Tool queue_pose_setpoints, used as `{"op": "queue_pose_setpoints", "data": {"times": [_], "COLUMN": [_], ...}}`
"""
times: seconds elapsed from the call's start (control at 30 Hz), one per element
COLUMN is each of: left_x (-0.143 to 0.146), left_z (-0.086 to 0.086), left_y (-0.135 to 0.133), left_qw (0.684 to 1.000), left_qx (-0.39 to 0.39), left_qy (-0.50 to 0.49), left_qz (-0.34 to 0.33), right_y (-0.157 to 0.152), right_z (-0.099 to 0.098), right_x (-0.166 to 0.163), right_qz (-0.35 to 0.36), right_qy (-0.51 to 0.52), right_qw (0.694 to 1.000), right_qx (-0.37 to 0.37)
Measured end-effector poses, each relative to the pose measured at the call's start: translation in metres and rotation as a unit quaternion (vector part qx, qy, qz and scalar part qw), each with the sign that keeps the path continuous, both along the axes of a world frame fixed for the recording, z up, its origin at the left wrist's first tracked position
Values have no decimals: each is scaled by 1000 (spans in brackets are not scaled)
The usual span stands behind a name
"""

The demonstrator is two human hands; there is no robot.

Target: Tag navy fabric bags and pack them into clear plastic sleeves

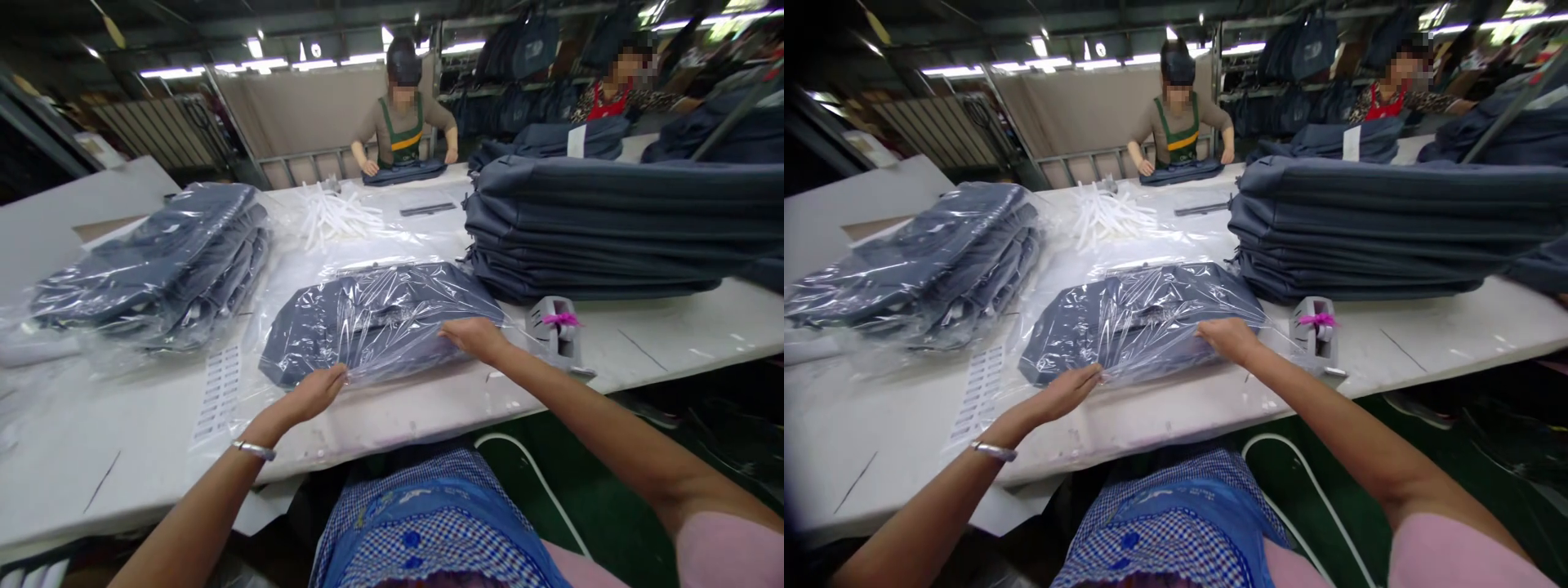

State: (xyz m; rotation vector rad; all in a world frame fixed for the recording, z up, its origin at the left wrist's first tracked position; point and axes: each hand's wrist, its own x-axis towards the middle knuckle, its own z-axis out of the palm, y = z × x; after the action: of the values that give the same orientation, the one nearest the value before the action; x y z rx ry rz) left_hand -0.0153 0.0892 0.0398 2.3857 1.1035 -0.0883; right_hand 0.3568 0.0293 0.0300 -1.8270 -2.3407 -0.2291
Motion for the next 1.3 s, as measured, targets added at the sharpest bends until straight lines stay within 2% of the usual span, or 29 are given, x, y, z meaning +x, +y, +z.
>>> {"op": "queue_pose_setpoints", "data": {"times": [0.07,0.17,0.27,0.37,0.43,0.5,0.6,0.67,0.77,0.87,0.97,1.07,1.17,1.23,1.3], "left_x": [0,-3,-9,-18,-25,-29,-28,-21,-8,2,8,10,9,8,7], "left_z": [11,19,14,-1,-11,-18,-18,-13,-7,-9,-19,-27,-28,-27,-28], "left_y": [10,7,-7,-19,-22,-21,-9,6,31,50,57,59,59,59,60], "left_qw": [999,997,997,999,998,998,999,998,991,960,940,929,918,910,906], "left_qx": [-20,-48,-38,16,42,51,54,47,-64,-202,-265,-292,-313,-326,-333], "left_qy": [-11,-14,-16,-14,-8,-9,-3,-4,-54,-80,-65,-63,-75,-87,-94], "left_qz": [-26,-53,-58,-48,-46,-38,7,36,107,176,203,220,233,240,246], "right_y": [0,-11,-25,-36,-41,-43,-33,-16,18,46,49,21,-27,-60,-85], "right_z": [3,0,-16,-39,-50,-54,-44,-32,-14,-3,8,25,39,40,31], "right_x": [-1,3,10,14,14,13,11,12,13,11,12,27,53,70,81], "right_qz": [29,124,189,212,195,133,26,0,3,-10,-34,-33,-25,-30,-24], "right_qy": [-26,-25,17,69,101,136,184,211,251,282,306,314,238,151,87], "right_qw": [999,987,973,968,972,982,978,967,943,914,896,907,958,984,994], "right_qx": [25,96,130,116,82,10,-96,-141,-218,-292,-320,-279,-156,-91,-63]}}
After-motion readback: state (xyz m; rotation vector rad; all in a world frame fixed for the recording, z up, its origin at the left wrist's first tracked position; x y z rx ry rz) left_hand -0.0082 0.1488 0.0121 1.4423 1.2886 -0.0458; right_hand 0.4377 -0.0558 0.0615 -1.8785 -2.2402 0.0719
